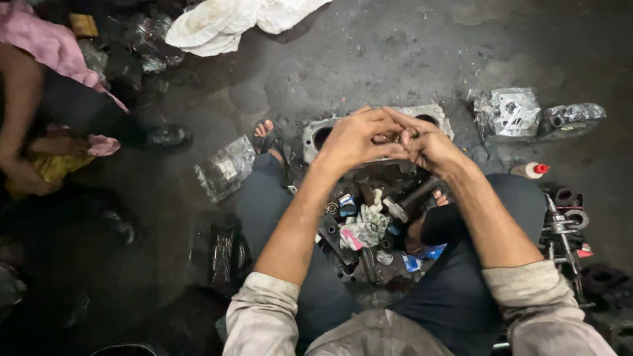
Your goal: The person sits on the floor and assembles an engine block by hand, wiping a camshaft gear, placing it on the block, and inserting small metal components from a plastic bag into the gear. The person repeatedly adjusts and repositions the gear and components.
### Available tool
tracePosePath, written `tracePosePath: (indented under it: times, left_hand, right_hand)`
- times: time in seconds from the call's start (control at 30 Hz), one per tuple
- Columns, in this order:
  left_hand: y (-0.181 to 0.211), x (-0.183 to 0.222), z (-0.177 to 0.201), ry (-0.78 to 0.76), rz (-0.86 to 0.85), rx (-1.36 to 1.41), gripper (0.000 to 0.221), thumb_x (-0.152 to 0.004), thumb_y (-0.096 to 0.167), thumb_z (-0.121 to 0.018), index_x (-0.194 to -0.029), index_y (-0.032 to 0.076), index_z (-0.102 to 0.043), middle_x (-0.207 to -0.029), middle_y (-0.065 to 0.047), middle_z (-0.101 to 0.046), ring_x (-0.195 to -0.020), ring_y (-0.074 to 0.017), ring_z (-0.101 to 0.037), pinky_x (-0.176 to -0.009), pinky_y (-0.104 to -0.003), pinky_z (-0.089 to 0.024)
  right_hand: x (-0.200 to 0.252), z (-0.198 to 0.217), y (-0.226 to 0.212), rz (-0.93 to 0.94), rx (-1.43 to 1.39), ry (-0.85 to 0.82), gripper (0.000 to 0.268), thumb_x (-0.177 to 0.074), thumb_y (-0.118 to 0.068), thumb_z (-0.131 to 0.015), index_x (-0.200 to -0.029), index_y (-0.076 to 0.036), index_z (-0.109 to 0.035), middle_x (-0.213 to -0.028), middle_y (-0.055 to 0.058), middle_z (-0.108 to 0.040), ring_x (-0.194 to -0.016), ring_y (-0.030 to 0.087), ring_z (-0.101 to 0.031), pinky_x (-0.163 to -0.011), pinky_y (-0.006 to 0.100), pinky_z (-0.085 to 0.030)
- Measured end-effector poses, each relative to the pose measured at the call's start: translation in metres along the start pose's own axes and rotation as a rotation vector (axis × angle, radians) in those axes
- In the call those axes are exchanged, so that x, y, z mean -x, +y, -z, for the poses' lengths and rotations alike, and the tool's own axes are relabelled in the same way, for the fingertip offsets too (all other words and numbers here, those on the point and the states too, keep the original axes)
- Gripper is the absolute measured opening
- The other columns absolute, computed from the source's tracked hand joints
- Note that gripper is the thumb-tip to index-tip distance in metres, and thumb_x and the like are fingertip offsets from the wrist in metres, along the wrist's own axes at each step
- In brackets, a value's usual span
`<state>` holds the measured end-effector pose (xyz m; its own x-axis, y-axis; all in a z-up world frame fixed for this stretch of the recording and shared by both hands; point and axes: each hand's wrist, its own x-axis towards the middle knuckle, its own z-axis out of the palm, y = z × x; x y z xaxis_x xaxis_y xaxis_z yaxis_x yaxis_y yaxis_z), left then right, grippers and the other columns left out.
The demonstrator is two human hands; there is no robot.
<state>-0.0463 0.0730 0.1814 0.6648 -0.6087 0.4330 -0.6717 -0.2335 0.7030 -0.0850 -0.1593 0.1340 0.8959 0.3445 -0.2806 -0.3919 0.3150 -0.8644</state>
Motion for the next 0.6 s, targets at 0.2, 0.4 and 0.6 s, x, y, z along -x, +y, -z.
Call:
tracePosePath:
  times: [0.2,0.4,0.6]
  left_hand:
    - [-0.016,0.006,-0.007,0.072,0.255,0.234,0.035,-0.092,0.024,-0.077,-0.124,0.012,-0.071,-0.11,-0.007,-0.076,-0.1,-0.0185,-0.076,-0.089,-0.033,-0.061]
    - [-0.053,0.001,-0.029,0.393,0.322,0.118,0.025,-0.097,0.006,-0.057,-0.119,0.002,-0.066,-0.108,-0.018,-0.074,-0.097,-0.0321,-0.075,-0.086,-0.042,-0.059]
    - [-0.075,0.012,-0.065,-0.016,0.922,-0.312,0.049,-0.098,0.045,-0.059,-0.107,0.001,-0.076,-0.107,-0.03,-0.073,-0.105,-0.0429,-0.07,-0.097,-0.048,-0.055]
  right_hand:
    - [0.003,-0.005,-0.015,-0.069,0.069,0.152,0.047,-0.095,0.002,-0.047,-0.142,-0.001,-0.048,-0.099,0.005,-0.075,-0.089,0.017,-0.073,-0.086,0.035,-0.062]
    - [-0.02,0.038,0.019,0.026,1.114,0.513,0.024,-0.106,-0.022,-0.062,-0.113,-0.001,-0.069,-0.098,0.025,-0.071,-0.09,0.043,-0.067,-0.078,0.054,-0.054]
    - [-0.049,0.068,0.059,0.067,1.361,0.713,0.038,-0.101,-0.04,-0.062,-0.102,-0.003,-0.073,-0.098,0.028,-0.071,-0.095,0.048,-0.068,-0.086,0.056,-0.054]
